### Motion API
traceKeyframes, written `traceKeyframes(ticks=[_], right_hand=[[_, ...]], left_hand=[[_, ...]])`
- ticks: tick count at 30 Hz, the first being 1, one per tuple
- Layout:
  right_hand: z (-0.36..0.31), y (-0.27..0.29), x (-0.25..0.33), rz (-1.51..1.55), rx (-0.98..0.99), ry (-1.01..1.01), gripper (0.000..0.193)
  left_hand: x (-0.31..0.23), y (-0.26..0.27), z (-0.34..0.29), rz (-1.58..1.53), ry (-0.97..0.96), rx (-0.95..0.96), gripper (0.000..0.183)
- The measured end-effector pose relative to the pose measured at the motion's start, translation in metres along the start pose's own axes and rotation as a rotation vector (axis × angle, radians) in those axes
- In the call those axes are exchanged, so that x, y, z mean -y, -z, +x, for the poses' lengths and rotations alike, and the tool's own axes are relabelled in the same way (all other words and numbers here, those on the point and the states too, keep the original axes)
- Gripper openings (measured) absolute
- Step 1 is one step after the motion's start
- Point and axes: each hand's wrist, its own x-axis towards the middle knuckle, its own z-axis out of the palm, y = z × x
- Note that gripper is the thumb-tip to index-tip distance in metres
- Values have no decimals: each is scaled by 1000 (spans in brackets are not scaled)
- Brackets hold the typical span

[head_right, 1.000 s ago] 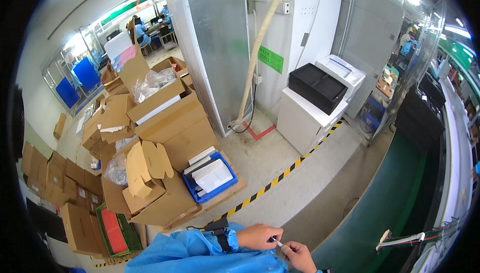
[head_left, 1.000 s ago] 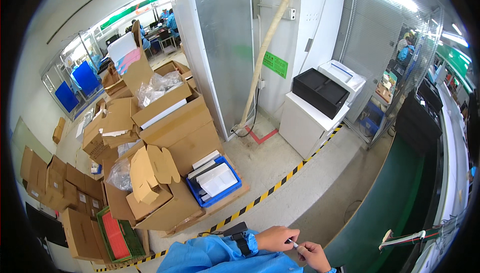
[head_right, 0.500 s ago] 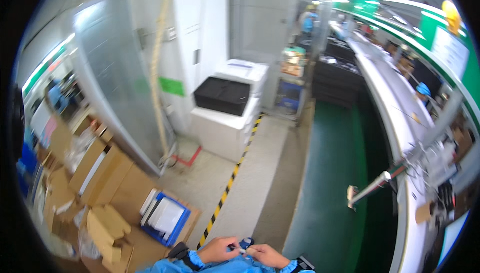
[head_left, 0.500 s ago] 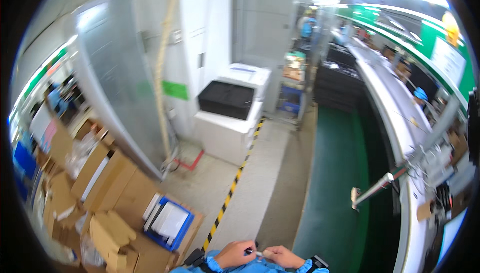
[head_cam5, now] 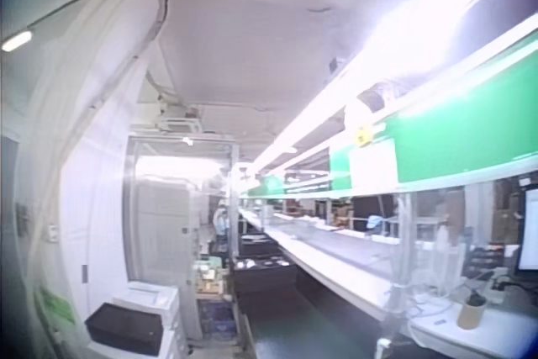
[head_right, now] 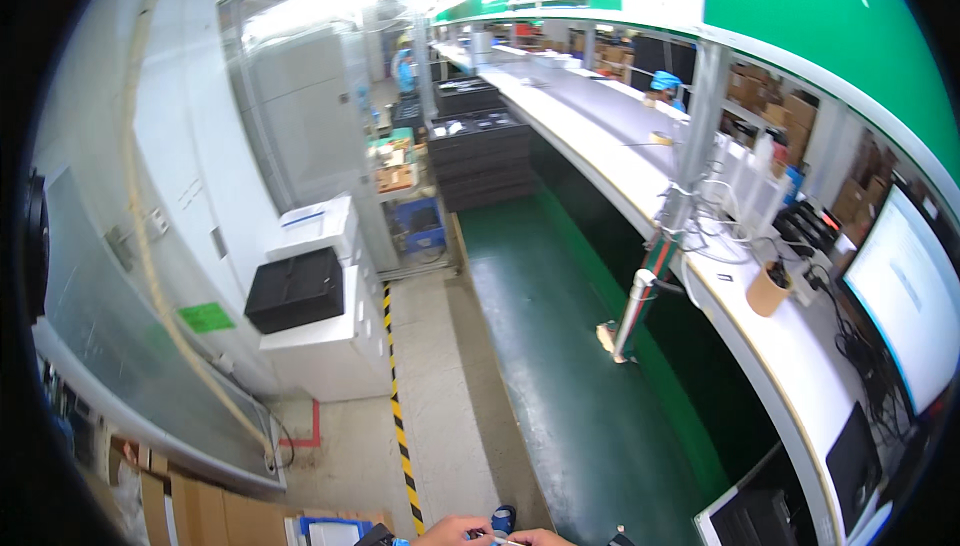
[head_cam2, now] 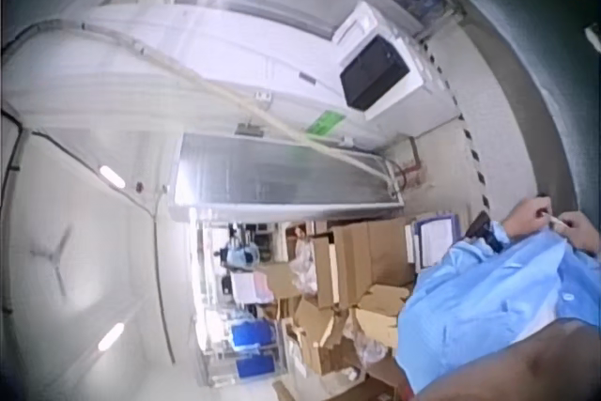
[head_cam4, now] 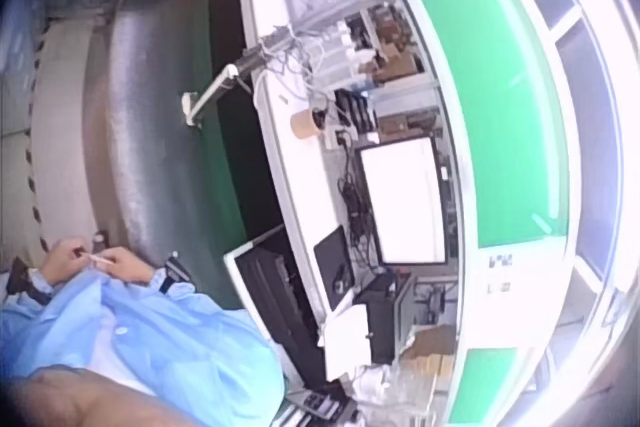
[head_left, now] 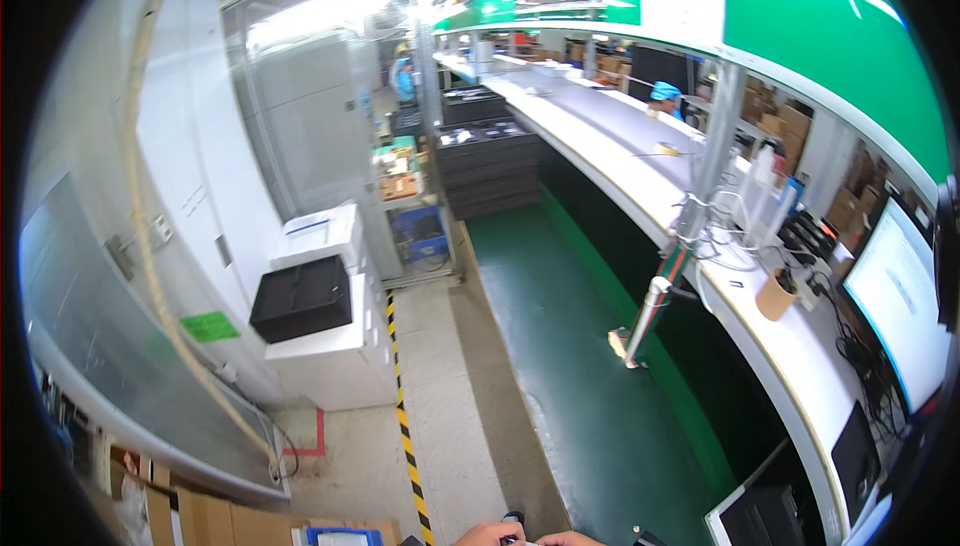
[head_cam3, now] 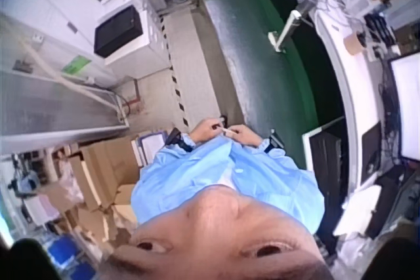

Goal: Moving trays of electronics and checking documentation in a large manufacturing facility.

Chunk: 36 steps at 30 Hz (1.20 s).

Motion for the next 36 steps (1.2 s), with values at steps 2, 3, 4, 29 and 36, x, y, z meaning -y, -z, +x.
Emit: traceKeyframes(ticks=[2, 3, 4, 29, 36], right_hand=[[-11, 0, -7, 6, -96, -94, 34], [-16, -2, -10, 20, -124, -97, 34], [-21, -3, -12, 77, -194, -107, 34], [-220, -154, -101, 838, -956, -533, 49], [-271, -189, -79, 1037, -894, -328, 41]], left_hand=[[1, -5, 18, -23, -25, 93, 14], [1, -9, 27, -51, -33, 150, 14], [1, -12, 35, -41, -67, 180, 13], [22, -127, 161, 183, -123, 1071, 10], [12, -183, 146, 271, -24, 1340, 19]])
